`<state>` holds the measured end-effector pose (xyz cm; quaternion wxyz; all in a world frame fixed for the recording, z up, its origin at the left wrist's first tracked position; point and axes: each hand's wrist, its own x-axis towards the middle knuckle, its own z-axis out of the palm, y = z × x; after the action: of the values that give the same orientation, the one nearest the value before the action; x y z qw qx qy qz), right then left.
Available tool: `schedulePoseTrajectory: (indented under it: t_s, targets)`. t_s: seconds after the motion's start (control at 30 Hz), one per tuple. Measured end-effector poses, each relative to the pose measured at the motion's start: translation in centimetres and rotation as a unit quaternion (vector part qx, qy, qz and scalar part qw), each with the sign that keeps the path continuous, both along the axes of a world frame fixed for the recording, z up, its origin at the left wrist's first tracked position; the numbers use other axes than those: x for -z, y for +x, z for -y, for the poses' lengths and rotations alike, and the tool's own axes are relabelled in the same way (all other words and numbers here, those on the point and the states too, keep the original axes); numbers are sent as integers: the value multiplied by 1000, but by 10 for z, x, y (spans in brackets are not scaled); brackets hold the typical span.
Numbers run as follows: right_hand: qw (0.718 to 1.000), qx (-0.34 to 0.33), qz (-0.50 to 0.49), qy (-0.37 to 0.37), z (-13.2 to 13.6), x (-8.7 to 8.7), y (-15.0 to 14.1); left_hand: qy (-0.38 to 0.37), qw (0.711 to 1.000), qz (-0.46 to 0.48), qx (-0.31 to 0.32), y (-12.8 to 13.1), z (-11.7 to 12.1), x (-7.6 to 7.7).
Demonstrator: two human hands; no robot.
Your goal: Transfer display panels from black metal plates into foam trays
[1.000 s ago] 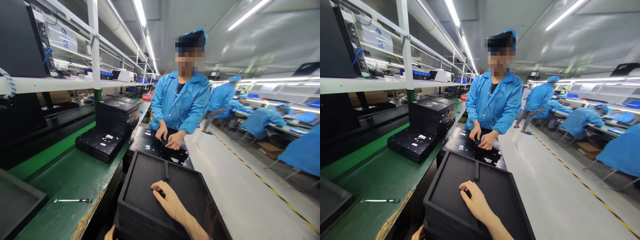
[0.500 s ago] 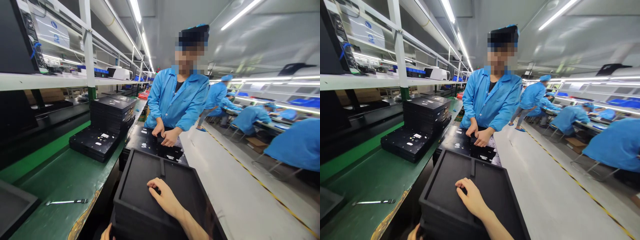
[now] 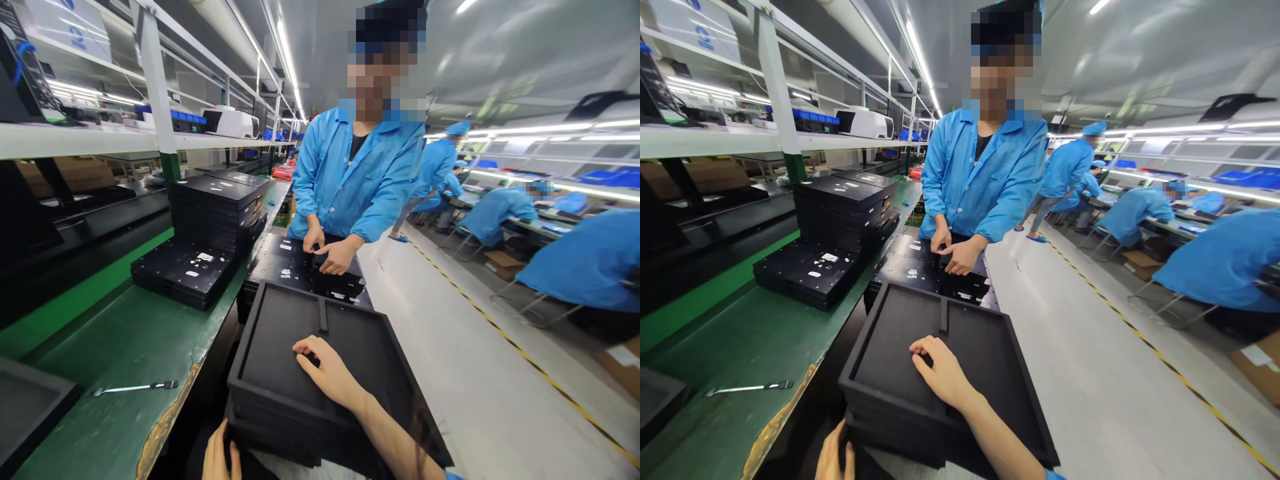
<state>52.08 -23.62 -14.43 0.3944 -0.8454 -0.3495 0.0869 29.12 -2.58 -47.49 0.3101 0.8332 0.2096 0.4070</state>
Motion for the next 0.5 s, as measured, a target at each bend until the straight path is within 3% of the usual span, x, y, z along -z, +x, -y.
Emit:
schedulePoseTrajectory:
  t_s: [0.17,0.37,0.5]
  targets:
    - [1000,-4,0,3,0,2,1,-42,998,-44,3,-6,-4,1]
    - [1000,-4,1,7,1,0,1,-58,997,-45,5,-7,-1,-8]
    - [1000,-4,1,10,0,0,0,-37,999,-36,1,-5,0,-11]
